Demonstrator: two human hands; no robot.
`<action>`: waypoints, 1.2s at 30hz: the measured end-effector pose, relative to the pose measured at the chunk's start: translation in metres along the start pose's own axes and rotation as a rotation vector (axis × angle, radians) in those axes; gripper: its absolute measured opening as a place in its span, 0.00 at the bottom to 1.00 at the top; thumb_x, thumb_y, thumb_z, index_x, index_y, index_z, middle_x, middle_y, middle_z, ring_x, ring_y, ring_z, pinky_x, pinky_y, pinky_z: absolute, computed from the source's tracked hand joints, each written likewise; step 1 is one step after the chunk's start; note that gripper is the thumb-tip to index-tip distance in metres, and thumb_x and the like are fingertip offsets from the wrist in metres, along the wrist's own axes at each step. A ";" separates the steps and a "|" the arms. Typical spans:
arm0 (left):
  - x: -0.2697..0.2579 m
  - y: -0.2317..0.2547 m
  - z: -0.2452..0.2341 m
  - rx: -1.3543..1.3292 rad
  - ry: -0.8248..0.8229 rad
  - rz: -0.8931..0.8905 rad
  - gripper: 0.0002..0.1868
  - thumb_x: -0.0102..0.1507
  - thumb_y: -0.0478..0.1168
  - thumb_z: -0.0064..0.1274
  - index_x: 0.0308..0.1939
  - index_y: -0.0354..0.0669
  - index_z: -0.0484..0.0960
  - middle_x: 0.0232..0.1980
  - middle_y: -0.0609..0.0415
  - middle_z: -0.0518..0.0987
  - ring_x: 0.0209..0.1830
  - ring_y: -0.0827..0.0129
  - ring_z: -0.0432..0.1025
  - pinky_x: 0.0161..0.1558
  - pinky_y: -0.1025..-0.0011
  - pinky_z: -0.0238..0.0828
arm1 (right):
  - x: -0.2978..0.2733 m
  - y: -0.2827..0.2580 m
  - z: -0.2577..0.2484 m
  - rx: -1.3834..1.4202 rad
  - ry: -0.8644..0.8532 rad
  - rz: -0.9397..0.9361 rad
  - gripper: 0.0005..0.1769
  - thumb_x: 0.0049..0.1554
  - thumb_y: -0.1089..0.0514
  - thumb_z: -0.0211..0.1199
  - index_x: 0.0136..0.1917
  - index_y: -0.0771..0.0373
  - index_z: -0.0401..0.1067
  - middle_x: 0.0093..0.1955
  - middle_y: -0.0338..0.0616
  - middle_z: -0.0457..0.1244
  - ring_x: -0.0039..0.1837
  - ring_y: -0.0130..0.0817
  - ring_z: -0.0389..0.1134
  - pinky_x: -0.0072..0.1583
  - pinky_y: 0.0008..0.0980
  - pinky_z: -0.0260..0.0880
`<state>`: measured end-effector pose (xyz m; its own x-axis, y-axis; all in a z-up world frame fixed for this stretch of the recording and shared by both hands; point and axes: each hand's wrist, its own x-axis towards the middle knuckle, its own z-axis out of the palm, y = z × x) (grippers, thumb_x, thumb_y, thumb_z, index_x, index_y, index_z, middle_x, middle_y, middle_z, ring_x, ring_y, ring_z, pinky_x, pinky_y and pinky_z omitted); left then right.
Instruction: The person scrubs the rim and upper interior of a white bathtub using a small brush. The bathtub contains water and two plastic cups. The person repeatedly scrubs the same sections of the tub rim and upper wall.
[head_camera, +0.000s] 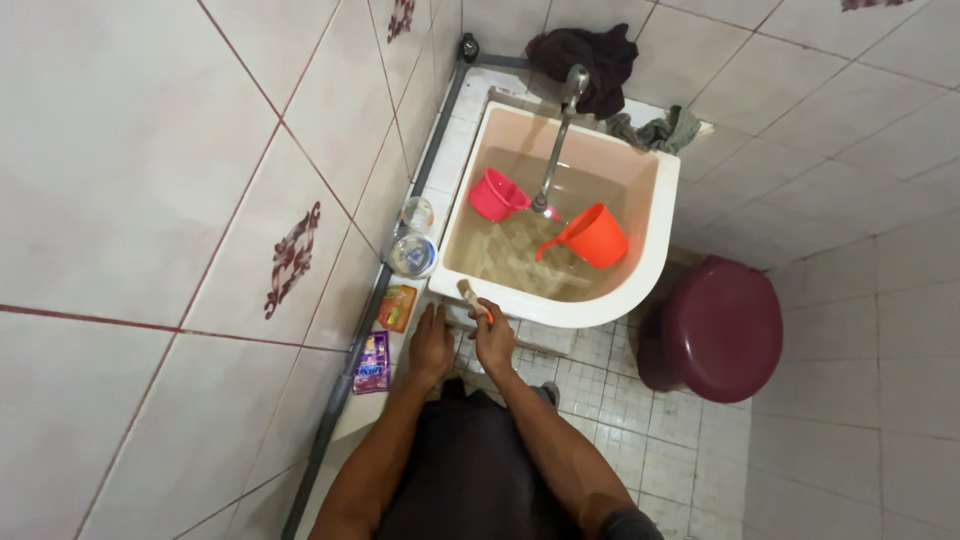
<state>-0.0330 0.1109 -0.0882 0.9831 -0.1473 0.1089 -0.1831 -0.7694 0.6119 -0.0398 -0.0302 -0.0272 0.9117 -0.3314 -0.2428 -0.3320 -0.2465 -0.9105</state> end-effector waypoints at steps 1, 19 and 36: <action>0.001 -0.002 -0.001 -0.010 0.000 0.004 0.32 0.62 0.36 0.51 0.71 0.33 0.66 0.72 0.28 0.65 0.70 0.37 0.63 0.67 0.51 0.64 | 0.000 -0.003 0.004 0.001 -0.007 -0.017 0.19 0.67 0.52 0.52 0.68 0.56 0.70 0.50 0.43 0.74 0.34 0.31 0.73 0.41 0.33 0.73; 0.002 -0.011 -0.012 -0.054 -0.037 -0.005 0.32 0.62 0.34 0.50 0.71 0.32 0.65 0.72 0.27 0.64 0.72 0.37 0.61 0.69 0.52 0.60 | -0.001 -0.026 0.011 -0.177 0.012 -0.036 0.19 0.64 0.54 0.52 0.67 0.53 0.70 0.46 0.47 0.74 0.36 0.36 0.75 0.44 0.37 0.72; 0.000 -0.007 -0.018 -0.058 -0.101 -0.062 0.33 0.62 0.35 0.51 0.72 0.35 0.64 0.75 0.31 0.62 0.73 0.40 0.60 0.71 0.54 0.59 | -0.008 -0.019 0.004 -0.143 0.006 -0.042 0.18 0.64 0.55 0.50 0.65 0.54 0.71 0.47 0.41 0.75 0.37 0.33 0.76 0.44 0.34 0.74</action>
<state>-0.0316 0.1274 -0.0781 0.9864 -0.1643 -0.0082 -0.1181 -0.7424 0.6594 -0.0396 -0.0196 -0.0093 0.9243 -0.3232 -0.2029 -0.3249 -0.3878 -0.8626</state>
